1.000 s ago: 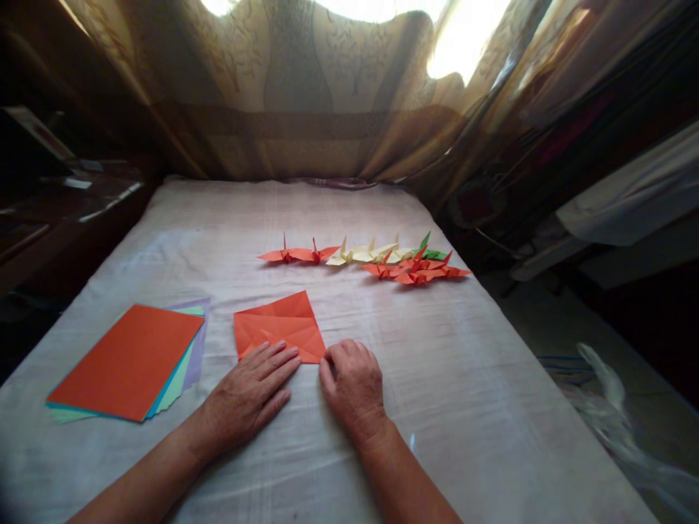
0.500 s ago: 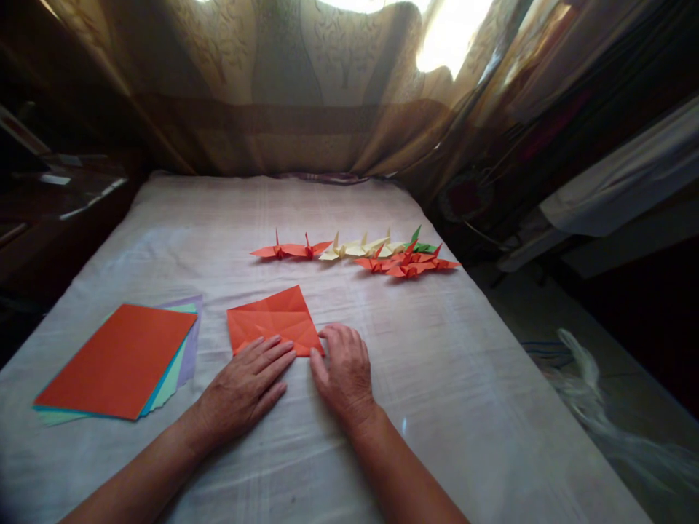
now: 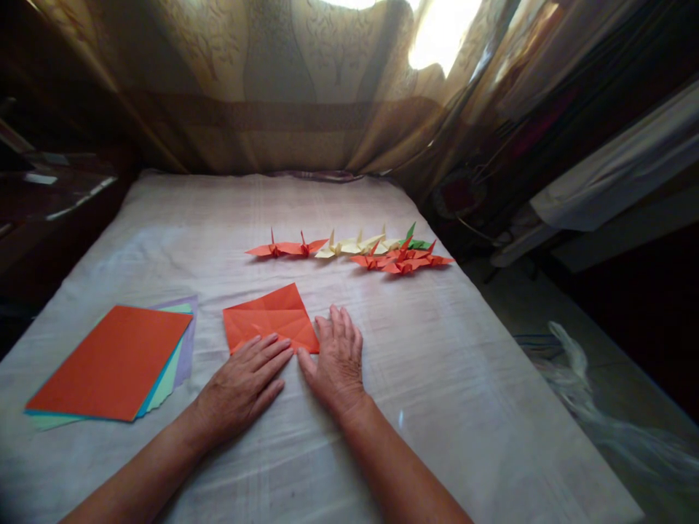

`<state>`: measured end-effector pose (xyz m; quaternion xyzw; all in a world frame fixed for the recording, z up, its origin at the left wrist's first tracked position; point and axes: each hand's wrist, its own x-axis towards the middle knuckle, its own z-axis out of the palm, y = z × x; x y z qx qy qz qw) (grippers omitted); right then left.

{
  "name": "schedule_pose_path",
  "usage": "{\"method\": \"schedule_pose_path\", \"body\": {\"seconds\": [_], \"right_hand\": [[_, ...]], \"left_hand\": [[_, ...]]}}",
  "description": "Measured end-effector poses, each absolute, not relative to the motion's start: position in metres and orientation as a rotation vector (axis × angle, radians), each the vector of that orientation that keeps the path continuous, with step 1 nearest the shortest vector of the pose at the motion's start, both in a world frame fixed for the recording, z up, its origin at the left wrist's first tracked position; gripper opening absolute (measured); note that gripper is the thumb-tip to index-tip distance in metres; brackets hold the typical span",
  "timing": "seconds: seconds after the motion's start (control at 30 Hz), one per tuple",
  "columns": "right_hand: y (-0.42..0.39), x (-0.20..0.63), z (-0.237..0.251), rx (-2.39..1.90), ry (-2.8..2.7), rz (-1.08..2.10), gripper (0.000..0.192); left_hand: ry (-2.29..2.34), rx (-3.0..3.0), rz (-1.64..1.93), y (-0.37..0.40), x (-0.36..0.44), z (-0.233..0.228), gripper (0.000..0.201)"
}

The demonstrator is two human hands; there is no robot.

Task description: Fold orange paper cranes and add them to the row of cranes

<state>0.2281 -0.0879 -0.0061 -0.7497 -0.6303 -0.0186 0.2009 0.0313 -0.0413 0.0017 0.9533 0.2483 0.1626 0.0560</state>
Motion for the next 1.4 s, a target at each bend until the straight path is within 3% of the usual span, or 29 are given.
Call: {"method": "schedule_pose_path", "body": {"seconds": [0.47,0.7,1.4], "right_hand": [[-0.103,0.255,-0.012,-2.128,-1.776,-0.132,0.046],[-0.103,0.253,-0.012,-2.14,-1.801,-0.138,0.045],[-0.102,0.253,-0.009,-2.187,-1.806,-0.099,0.044]], "left_hand": [[0.786,2.86,0.407,-0.042,0.036,0.006,0.042],[0.854,2.869,0.364,-0.046,0.043,0.012,0.054],[0.696,2.847,0.06,-0.027,0.004,0.013,0.061]]}}
